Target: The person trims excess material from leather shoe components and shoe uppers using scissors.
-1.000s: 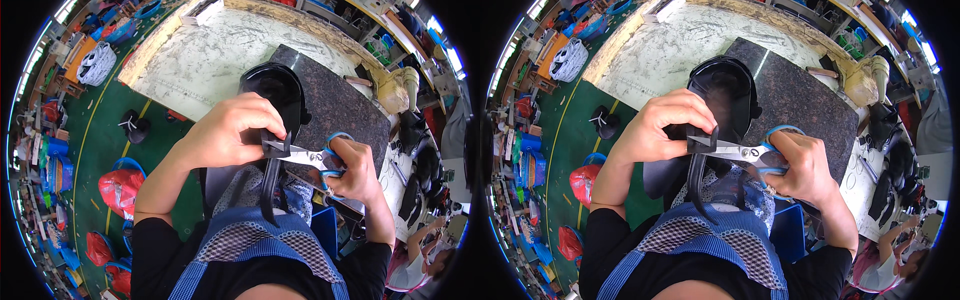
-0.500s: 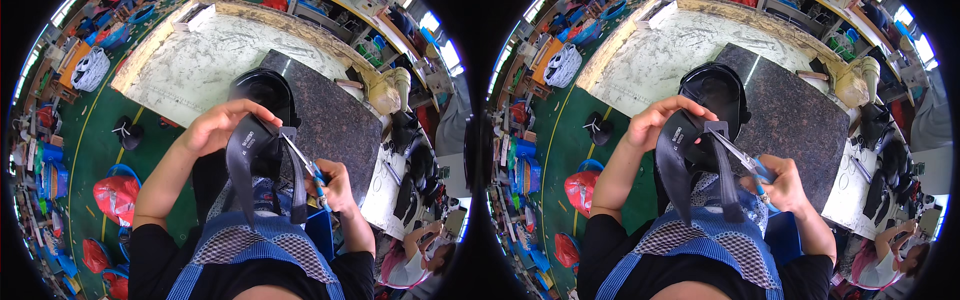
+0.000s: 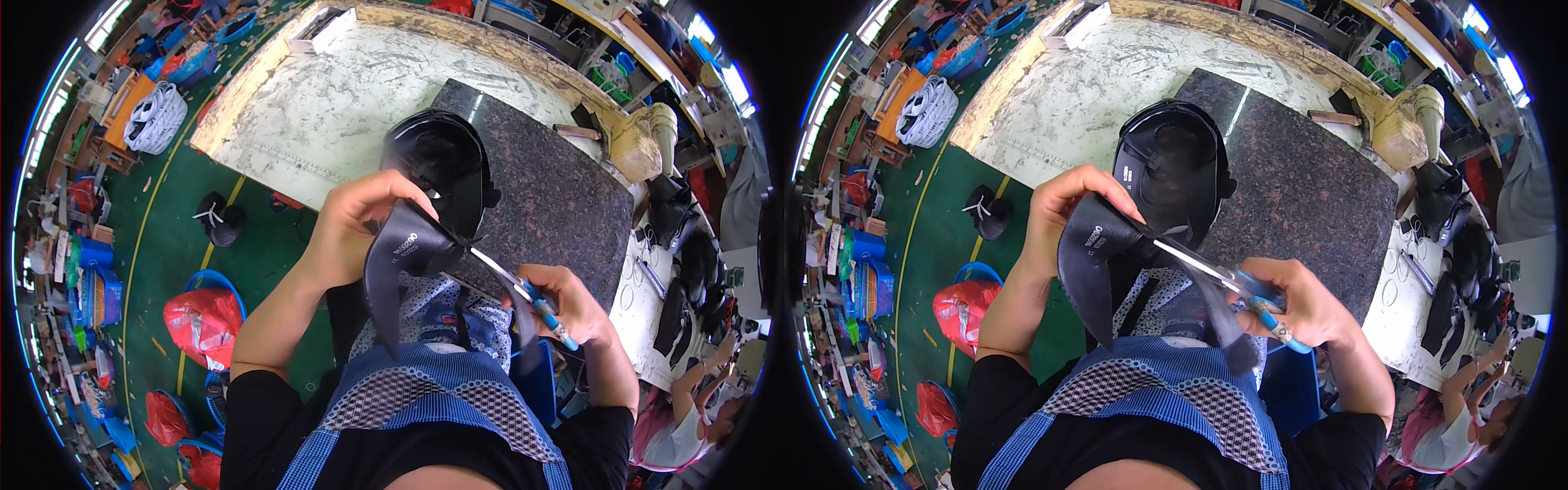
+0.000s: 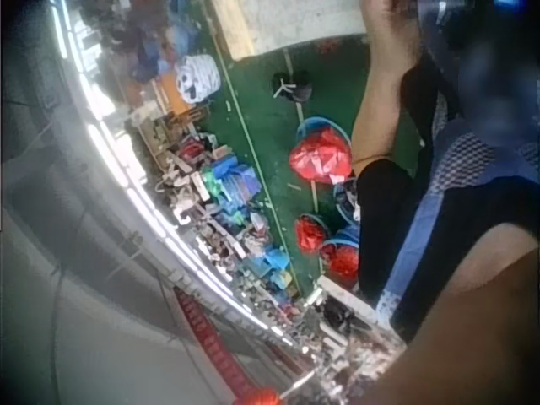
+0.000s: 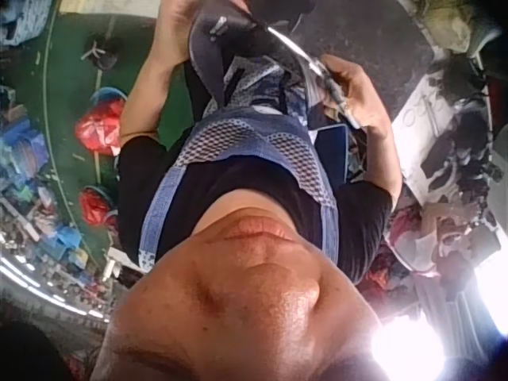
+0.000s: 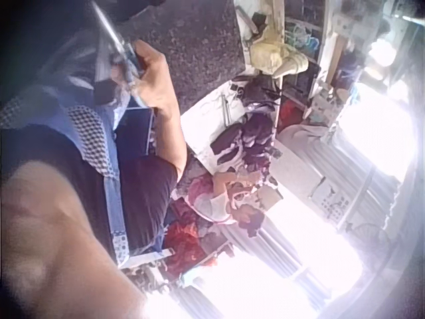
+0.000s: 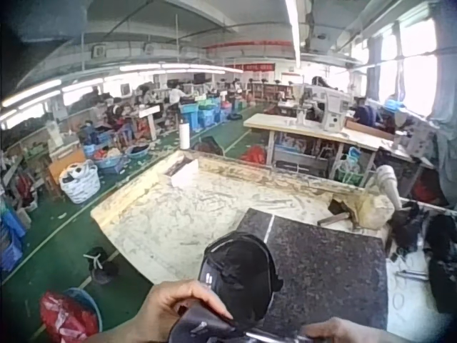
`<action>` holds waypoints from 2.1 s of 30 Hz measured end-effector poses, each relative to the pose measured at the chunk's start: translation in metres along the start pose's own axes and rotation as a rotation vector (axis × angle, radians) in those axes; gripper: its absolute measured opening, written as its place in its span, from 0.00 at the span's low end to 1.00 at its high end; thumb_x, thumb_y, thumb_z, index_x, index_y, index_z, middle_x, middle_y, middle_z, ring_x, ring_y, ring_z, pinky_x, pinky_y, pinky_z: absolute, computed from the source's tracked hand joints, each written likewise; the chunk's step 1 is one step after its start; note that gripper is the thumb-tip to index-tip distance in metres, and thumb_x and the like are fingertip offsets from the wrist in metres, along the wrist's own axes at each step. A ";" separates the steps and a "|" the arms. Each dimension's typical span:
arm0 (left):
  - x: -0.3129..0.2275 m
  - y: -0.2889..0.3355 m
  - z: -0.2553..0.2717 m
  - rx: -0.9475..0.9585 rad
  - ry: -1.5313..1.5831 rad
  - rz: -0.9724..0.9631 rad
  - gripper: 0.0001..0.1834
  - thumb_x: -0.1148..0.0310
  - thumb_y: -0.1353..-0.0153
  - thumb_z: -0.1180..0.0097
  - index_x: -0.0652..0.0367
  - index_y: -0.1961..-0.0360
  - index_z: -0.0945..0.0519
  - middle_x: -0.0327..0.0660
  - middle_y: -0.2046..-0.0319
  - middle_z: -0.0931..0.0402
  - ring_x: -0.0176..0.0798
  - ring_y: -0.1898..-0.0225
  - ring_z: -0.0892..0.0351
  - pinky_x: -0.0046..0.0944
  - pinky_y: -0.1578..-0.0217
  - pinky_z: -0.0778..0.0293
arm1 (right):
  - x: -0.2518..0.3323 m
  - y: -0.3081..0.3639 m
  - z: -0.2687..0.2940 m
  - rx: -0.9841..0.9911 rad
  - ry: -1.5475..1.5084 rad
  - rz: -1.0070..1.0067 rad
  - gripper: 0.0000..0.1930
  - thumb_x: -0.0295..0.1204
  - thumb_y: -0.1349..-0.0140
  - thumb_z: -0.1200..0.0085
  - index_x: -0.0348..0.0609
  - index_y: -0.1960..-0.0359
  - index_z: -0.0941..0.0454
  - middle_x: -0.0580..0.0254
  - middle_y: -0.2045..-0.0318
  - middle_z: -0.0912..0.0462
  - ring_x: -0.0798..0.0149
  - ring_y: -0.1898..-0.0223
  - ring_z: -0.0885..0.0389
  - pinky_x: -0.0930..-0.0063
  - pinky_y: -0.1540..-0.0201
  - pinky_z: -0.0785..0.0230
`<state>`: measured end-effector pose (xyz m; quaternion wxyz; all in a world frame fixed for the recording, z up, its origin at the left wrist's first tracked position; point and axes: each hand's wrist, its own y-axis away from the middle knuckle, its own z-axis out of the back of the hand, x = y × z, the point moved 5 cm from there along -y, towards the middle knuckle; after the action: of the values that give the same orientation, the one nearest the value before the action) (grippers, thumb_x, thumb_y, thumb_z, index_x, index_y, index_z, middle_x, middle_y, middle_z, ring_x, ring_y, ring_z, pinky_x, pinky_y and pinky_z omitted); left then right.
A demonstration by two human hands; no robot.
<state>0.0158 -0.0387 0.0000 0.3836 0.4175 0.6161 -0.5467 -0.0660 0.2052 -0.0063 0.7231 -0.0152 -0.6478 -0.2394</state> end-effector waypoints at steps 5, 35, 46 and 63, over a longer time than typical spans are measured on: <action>-0.020 0.007 0.002 0.018 -0.386 -0.072 0.13 0.78 0.52 0.29 0.66 0.65 0.20 0.46 0.68 0.18 0.36 0.66 0.17 0.32 0.64 0.24 | 0.023 0.004 0.013 -0.090 0.427 0.062 0.15 0.29 0.54 0.32 0.36 0.73 0.27 0.60 0.83 0.29 0.71 0.80 0.32 0.71 0.76 0.39; -0.032 0.022 -0.013 -0.082 -0.679 -0.534 0.15 0.75 0.54 0.27 0.66 0.66 0.20 0.49 0.71 0.16 0.44 0.69 0.15 0.36 0.68 0.21 | 0.043 0.008 0.002 -0.362 0.727 0.299 0.15 0.27 0.59 0.34 0.35 0.75 0.29 0.50 0.83 0.30 0.45 0.81 0.27 0.63 0.78 0.36; -0.030 0.024 -0.009 0.020 -0.627 -0.550 0.25 0.75 0.54 0.27 0.64 0.54 0.25 0.54 0.69 0.16 0.48 0.68 0.14 0.39 0.67 0.20 | 0.032 0.008 0.004 -0.306 0.668 0.238 0.13 0.24 0.61 0.35 0.35 0.76 0.28 0.52 0.84 0.29 0.49 0.82 0.25 0.65 0.78 0.35; -0.031 0.028 -0.016 0.203 -0.589 -0.558 0.53 0.92 0.55 0.39 0.62 0.30 0.54 0.64 0.64 0.18 0.58 0.65 0.14 0.47 0.64 0.19 | 0.044 -0.010 -0.011 -0.267 0.806 0.376 0.16 0.28 0.66 0.36 0.37 0.77 0.30 0.53 0.83 0.30 0.47 0.80 0.26 0.61 0.78 0.36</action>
<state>0.0530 -0.0243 0.0208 0.3376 0.0961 0.5125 -0.7837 -0.0571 0.1786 0.0302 0.9398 -0.1313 -0.2645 -0.1723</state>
